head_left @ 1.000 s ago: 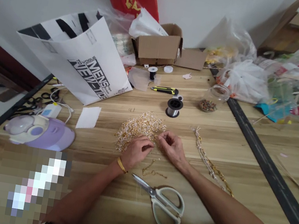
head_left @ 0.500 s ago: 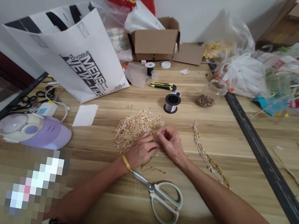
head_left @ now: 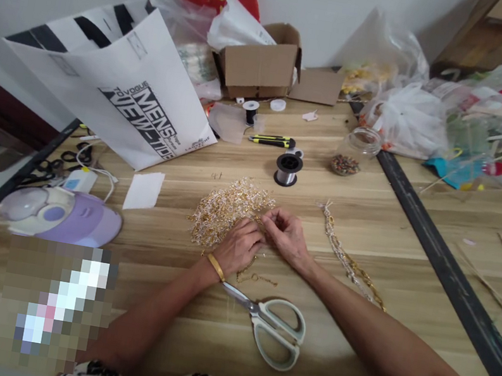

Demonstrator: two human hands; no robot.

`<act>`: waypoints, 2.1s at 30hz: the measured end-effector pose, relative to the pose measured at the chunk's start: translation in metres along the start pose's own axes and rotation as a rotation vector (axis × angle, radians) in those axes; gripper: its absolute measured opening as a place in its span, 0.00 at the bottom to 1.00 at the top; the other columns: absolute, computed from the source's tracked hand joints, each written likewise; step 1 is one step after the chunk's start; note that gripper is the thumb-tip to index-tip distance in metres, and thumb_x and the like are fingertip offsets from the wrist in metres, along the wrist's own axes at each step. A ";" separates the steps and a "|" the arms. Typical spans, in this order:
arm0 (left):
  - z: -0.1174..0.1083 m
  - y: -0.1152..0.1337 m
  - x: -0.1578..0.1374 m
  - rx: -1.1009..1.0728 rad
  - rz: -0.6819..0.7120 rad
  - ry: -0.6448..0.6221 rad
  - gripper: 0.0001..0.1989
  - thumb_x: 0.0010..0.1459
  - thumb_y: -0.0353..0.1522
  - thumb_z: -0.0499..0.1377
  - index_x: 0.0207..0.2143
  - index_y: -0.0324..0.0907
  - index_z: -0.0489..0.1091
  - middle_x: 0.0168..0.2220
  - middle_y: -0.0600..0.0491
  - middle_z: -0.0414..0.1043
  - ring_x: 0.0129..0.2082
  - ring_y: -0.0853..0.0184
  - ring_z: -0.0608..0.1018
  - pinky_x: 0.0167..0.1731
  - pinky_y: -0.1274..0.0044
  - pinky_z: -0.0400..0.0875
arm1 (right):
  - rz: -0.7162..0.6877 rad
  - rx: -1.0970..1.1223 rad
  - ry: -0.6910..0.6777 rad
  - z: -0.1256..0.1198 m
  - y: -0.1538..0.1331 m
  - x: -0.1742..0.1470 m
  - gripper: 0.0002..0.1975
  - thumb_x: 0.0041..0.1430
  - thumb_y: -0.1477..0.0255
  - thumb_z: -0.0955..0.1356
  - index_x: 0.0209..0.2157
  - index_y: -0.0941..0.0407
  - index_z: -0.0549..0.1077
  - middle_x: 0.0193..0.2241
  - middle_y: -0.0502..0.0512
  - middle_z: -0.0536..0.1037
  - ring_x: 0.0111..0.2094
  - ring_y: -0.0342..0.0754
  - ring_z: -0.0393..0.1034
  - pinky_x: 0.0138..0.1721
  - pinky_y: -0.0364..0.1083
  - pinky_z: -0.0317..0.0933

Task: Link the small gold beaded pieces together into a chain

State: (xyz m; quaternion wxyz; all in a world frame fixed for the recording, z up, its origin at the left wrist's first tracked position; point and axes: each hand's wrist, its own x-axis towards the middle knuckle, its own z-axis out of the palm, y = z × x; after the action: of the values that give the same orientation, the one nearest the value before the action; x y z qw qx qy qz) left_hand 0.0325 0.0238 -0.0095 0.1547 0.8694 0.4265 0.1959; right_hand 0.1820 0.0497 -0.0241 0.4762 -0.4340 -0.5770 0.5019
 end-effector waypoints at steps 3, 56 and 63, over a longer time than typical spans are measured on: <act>-0.005 -0.004 0.000 -0.016 -0.017 0.016 0.05 0.57 0.27 0.57 0.30 0.39 0.73 0.31 0.50 0.71 0.37 0.62 0.70 0.41 0.70 0.68 | 0.010 -0.002 0.005 0.000 -0.001 0.000 0.12 0.54 0.63 0.67 0.26 0.57 0.68 0.17 0.45 0.64 0.19 0.40 0.56 0.20 0.40 0.51; -0.036 0.002 0.001 -0.682 -0.216 0.085 0.14 0.62 0.34 0.49 0.24 0.39 0.63 0.21 0.57 0.65 0.23 0.72 0.69 0.29 0.80 0.62 | 0.071 -0.221 -0.441 -0.021 -0.053 0.005 0.15 0.53 0.60 0.68 0.29 0.59 0.71 0.21 0.48 0.68 0.20 0.39 0.60 0.21 0.40 0.55; -0.022 -0.004 -0.005 -0.604 -0.200 0.135 0.13 0.59 0.30 0.52 0.22 0.37 0.66 0.22 0.56 0.67 0.24 0.72 0.68 0.28 0.80 0.61 | 0.069 -0.250 -0.371 -0.020 -0.043 -0.006 0.12 0.54 0.63 0.68 0.30 0.59 0.73 0.22 0.48 0.69 0.22 0.40 0.60 0.24 0.40 0.54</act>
State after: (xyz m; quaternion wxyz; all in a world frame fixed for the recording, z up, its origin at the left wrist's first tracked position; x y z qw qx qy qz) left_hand 0.0165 0.0248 0.0067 0.3953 0.7230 0.4417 0.3547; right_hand 0.2016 0.0423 0.0191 0.2870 -0.4096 -0.6970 0.5138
